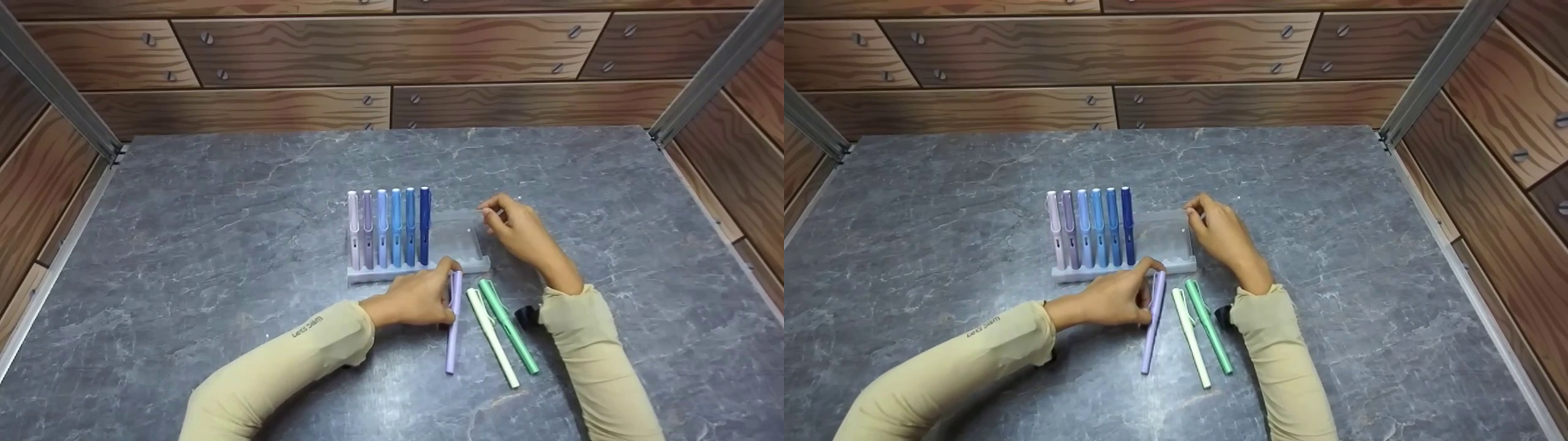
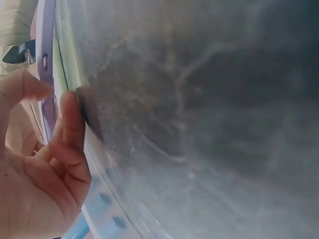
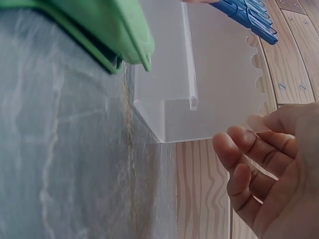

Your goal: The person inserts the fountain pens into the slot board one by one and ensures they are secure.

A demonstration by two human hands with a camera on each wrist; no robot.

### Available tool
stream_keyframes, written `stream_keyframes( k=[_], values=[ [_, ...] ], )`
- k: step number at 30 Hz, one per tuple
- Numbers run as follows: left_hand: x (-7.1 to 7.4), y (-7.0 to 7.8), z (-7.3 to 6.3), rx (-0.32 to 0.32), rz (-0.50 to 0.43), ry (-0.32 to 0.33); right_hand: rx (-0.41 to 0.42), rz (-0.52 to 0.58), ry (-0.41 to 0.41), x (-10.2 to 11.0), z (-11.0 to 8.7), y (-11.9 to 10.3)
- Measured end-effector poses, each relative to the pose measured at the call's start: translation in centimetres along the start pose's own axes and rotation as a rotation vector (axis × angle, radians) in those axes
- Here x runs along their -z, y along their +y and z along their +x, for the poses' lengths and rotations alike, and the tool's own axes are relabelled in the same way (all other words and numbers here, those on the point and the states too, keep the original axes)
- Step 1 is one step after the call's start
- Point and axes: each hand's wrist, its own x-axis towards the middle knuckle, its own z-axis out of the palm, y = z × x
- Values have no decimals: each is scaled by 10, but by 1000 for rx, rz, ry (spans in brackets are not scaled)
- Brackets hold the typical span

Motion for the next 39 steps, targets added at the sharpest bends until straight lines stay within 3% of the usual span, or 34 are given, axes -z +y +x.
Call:
stream_keyframes(
  k=[9, 19, 32, 39],
  values=[
    [4, -1, 0, -20, -192, 1, -6, -1, -5, 1, 0, -1],
    [10, -1, -1, -2, -284, 16, -5, -1, -12, -1, -1, 0],
    [21, 4, -1, -89, -336, 193, -16, 23, -13, 0, 1, 0],
    [25, 2, -2, -82, -377, 267, -6, 23, -5, 0, 0, 1]
  ],
)
